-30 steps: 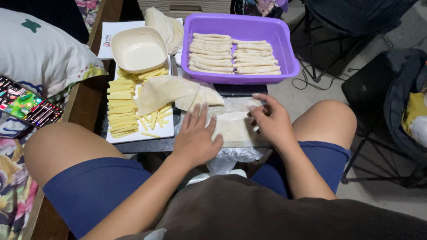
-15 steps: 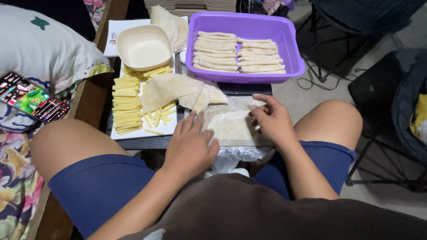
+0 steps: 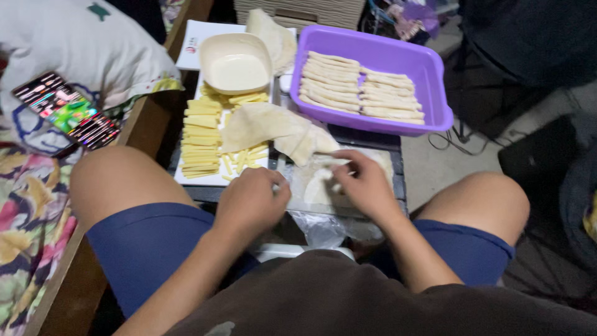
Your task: The person repeatedly places thin cheese sticks onto thin dough sheets, rolls them into cylinders, and places the finished rolls into a purple tray. The person handles dough sheets and cheese sticks by hand without using tools.
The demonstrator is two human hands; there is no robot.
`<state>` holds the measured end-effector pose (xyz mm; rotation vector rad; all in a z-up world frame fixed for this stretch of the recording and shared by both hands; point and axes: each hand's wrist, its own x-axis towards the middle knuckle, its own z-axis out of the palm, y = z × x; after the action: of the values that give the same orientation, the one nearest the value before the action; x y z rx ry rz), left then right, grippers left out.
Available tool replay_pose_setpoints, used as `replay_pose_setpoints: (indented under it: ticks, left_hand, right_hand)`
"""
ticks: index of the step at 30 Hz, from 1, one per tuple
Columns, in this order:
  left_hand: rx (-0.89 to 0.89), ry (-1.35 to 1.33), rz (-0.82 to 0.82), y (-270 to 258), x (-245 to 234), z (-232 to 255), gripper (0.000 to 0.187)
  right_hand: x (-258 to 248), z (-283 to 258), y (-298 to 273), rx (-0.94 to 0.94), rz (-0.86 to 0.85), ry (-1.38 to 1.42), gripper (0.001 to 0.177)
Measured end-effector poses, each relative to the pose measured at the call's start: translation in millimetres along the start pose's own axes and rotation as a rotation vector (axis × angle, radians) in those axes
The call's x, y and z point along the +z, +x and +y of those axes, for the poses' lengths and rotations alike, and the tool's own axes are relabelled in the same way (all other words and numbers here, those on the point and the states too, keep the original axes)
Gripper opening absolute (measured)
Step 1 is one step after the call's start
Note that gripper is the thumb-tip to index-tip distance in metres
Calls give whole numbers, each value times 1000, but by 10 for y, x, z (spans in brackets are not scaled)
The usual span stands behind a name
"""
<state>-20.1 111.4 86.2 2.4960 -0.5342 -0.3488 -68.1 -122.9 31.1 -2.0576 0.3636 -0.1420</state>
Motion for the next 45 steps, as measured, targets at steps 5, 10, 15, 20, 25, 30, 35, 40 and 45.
replay_pose_setpoints:
  ticks: [5,10,15,20,25,30,35,40,45]
  left_hand:
    - [-168,-73,259,158,-208,-359,27]
    - [-165,-96,535,439,-351,-812,26]
    - [-94,-172,595,556,-451,-997,24]
    - [-107,-225,608,519,-499,-1024,25]
    - [-119,-244,588,502,-505,-994,23]
    - [-114,-248,593,499,-500,-973,24]
    - [-85,-266,647,495,-490,-973,24]
    - [-185,-353,602,545,-513,-921,28]
    - [-141,-799,416,585,-496,-834,40]
  right_hand:
    - [704,-407,235,-310,-135,-34,27]
    - [1297,-788,650,-412,-154,-181,27]
    - [1565,-955,963,-690,-99,-402,32]
    - [1586,-981,1037,-617,-202,-484,30]
    - [1593,-1038,1045,-643,-204,-515,28]
    - [1639,-1043,1069,-641,-141,-515,19]
    - [1659,-1019,1107,-621,-97,-467,20]
    - [1490,-1093,1035,-243,-204,-40,26]
    - [1285,-1207,751,131,-455,414,27]
